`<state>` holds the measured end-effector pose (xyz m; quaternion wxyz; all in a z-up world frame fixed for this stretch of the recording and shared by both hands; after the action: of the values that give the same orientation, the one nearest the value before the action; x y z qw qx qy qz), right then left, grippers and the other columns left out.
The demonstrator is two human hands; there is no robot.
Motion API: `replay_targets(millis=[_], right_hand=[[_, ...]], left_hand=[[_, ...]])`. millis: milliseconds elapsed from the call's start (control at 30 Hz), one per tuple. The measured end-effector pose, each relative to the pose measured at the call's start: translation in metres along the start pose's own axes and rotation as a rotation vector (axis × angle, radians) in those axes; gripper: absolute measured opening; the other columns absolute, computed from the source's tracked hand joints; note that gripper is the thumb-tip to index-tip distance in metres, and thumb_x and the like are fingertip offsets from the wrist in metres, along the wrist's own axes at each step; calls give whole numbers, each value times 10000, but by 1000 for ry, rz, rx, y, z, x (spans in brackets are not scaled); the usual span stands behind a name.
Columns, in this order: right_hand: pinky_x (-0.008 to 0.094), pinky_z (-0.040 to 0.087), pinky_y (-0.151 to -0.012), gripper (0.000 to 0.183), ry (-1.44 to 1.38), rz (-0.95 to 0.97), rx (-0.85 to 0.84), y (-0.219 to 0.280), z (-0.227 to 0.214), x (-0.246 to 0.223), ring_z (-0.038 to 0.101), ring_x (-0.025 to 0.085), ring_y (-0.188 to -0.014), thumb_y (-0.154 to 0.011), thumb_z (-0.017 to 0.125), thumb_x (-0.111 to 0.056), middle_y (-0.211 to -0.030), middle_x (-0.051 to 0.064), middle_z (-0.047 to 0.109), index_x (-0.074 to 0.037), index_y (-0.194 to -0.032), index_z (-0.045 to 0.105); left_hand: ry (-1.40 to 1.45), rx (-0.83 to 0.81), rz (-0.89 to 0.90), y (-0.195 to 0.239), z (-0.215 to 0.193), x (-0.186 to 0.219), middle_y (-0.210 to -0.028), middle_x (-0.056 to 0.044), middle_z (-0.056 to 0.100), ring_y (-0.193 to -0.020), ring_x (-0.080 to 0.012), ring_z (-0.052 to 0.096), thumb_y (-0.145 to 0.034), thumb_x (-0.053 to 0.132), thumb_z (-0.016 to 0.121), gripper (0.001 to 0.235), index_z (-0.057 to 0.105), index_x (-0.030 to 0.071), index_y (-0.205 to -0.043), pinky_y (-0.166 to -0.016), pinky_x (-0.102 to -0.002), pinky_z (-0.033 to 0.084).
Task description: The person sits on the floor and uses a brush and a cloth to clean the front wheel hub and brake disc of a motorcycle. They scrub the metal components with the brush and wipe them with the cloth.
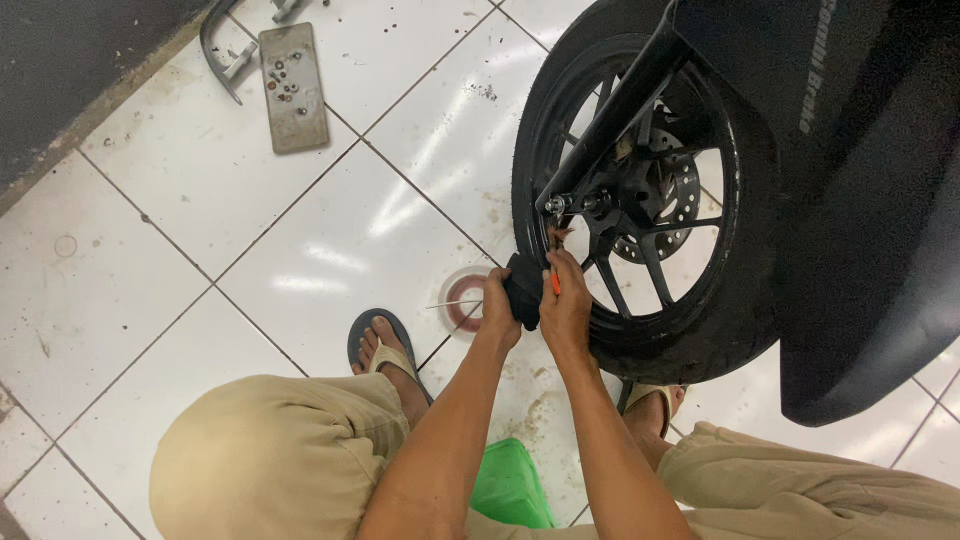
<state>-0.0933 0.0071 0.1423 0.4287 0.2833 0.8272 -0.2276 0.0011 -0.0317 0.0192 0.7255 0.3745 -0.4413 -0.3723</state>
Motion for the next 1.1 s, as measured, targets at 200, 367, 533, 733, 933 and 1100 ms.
replay_targets(millis=[200, 367, 533, 733, 933, 1100], right_hand=[[709, 483, -1031, 281, 12, -29, 24, -9, -21, -46, 487, 556, -1289, -1094, 483, -40, -1428, 284, 475, -5, -1364, 554], [612, 496, -1036, 249, 47, 38, -25, 1, -7, 1, 556, 485, -1279, -1060, 558, -90, -1386, 240, 553, -28, -1290, 633], [619, 481, -1044, 258, 38, 61, 79, 32, -23, -36, 552, 484, -1288, -1060, 521, -76, -1416, 264, 526, -13, -1288, 625], [549, 416, -1116, 287, 75, 78, 137, 66, -15, -29, 523, 402, -1352, -1058, 540, -91, -1437, 207, 508, -34, -1331, 608], [548, 420, -1110, 286, 50, 125, 86, 76, -11, -26, 521, 412, -1349, -1052, 539, -57, -1423, 200, 532, -48, -1328, 611], [629, 424, -1096, 293, -28, 178, 15, 78, -7, -15, 492, 467, -1349, -1071, 493, -63, -1427, 239, 513, -29, -1347, 587]], left_hand=[[10, -110, 31, -10, 12, 4, -1044, -146, 654, -985, -297, 653, -812, 268, 740, 393, 715, 64, -1148, -827, -411, 533], [-140, -242, 161, -15, 43, 23, -1346, -163, 614, -1258, -292, 582, -886, 276, 695, 474, 673, 172, -1348, -1040, -408, 481], [-455, -334, 437, -40, 88, 34, -1370, -263, 595, -1262, -320, 552, -952, 213, 652, 523, 584, 58, -1446, -1058, -445, 462], [-805, -263, 931, -28, 113, 50, -1107, -212, 618, -1102, -404, 627, -931, 129, 697, 396, 609, 42, -1307, -925, -551, 505], [-1215, -268, 1042, -21, 111, 47, -1102, -270, 548, -981, -500, 629, -974, 81, 643, 385, 536, -47, -1320, -788, -625, 571], [-1443, -283, 856, -72, 97, 26, -1110, -240, 564, -992, -461, 675, -967, 139, 668, 439, 590, 20, -1382, -795, -591, 622]])
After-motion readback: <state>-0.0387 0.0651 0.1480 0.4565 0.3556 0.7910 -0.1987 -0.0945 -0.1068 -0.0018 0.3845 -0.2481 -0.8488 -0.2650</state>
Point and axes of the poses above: each hand's wrist, its own y-axis away from the middle knuckle, its own z-axis out of the palm, x = y × z, the point moved 7 cm from there along -y, towards the middle knuckle
